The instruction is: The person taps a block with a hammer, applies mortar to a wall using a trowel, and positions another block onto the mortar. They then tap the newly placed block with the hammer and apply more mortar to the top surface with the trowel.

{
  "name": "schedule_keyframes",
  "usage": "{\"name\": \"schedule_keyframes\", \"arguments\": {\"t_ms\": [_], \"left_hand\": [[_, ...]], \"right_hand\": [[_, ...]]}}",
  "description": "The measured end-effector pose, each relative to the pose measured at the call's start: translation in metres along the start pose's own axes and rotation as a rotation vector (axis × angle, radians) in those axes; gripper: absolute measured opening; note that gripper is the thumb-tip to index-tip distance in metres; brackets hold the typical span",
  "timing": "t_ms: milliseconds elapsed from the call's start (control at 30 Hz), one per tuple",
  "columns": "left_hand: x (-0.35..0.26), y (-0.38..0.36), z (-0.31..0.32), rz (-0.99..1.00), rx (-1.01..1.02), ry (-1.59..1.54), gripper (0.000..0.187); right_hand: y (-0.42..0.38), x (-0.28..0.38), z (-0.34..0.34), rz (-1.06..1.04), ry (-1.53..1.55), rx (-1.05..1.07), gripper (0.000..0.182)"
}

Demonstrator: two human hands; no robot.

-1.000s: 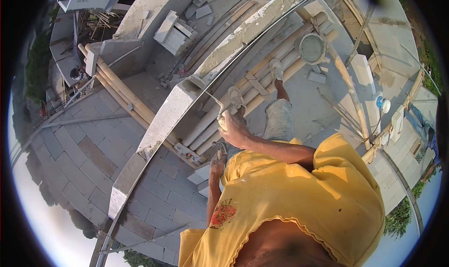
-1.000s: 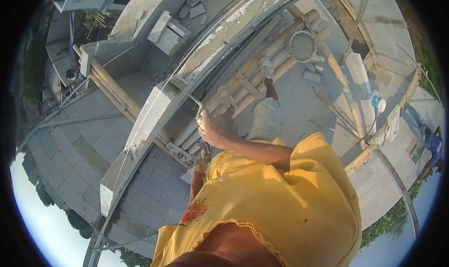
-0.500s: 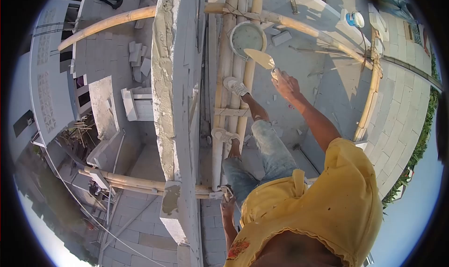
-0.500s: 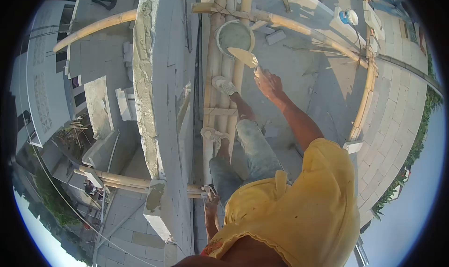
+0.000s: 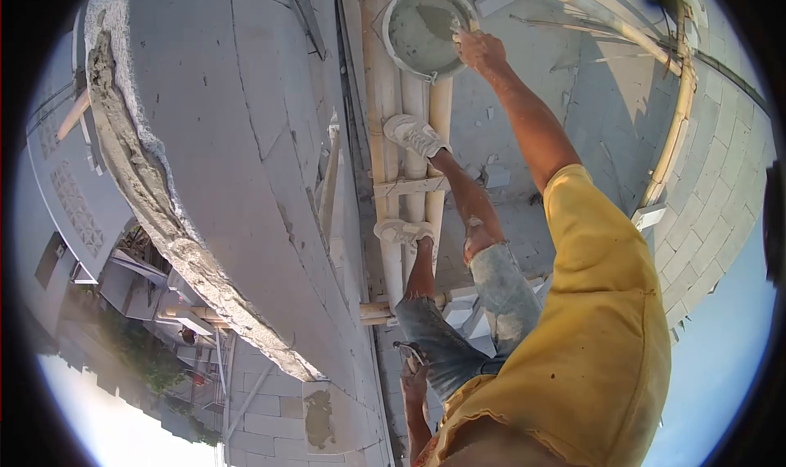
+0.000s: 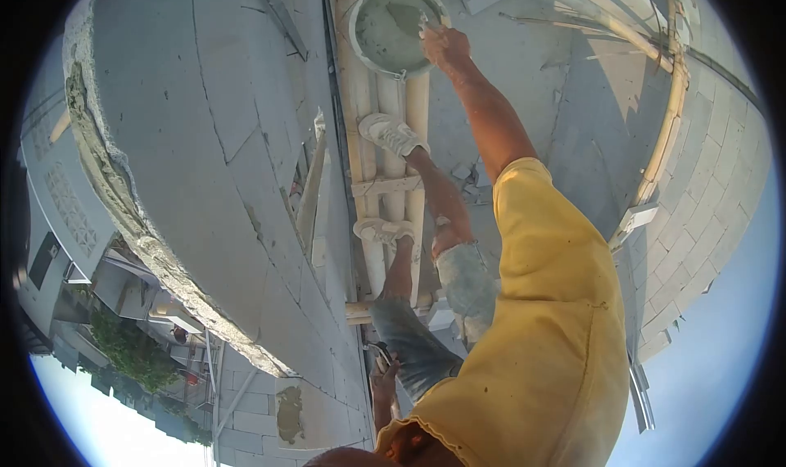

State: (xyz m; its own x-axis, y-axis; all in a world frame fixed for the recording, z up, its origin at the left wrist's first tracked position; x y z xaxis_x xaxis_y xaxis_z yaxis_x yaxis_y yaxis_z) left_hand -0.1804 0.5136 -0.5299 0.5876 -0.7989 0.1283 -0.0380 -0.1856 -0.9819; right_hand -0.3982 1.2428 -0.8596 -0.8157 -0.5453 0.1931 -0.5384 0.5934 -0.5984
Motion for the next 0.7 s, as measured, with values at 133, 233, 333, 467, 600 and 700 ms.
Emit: {"name": "schedule_keyframes", "arguments": {"t_ms": [133,233,333,467,600,700], "left_hand": [[-0.005,-0.002,-0.002,-0.009,-0.007,0.008,0.032],[0.004,0.001,-0.004,0.0,-0.005,-0.015,0.031],[-0.004,-0.01,0.003,0.028,0.009,-0.081,0.031],[-0.001,-0.018,-0.001,0.102,0.004,-0.045,0.029],[0.014,-0.03,-0.004,0.215,-0.028,-0.138,0.024],[0.003,-0.055,-0.016,0.307,-0.063,-0.093,0.025]], "right_hand": [[-0.018,-0.036,0.048,0.237,0.603,0.033,0.048],[-0.052,-0.045,0.076,0.36,0.983,0.161,0.055],[-0.102,-0.068,0.092,0.379,1.061,0.121,0.058],[-0.171,-0.082,0.069,0.331,0.968,0.008,0.06],[-0.263,-0.013,-0.033,-0.146,0.629,-0.239,0.044],[-0.338,0.072,-0.081,-0.338,0.675,-0.054,0.04]]}}
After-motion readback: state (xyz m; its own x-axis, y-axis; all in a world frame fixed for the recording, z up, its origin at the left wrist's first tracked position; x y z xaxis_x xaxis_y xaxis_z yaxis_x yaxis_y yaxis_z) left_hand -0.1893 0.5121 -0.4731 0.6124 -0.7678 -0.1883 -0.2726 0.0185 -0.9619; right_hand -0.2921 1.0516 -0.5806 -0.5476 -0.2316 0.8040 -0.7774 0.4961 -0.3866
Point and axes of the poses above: each hand's wrist, its own y-axis towards the middle knuckle, its own z-axis out of the palm, x = y × z, the point moved 10 cm from there along y, towards the middle knuckle, and after that the axes turned 13 degrees about y, right-handed, at the moved point
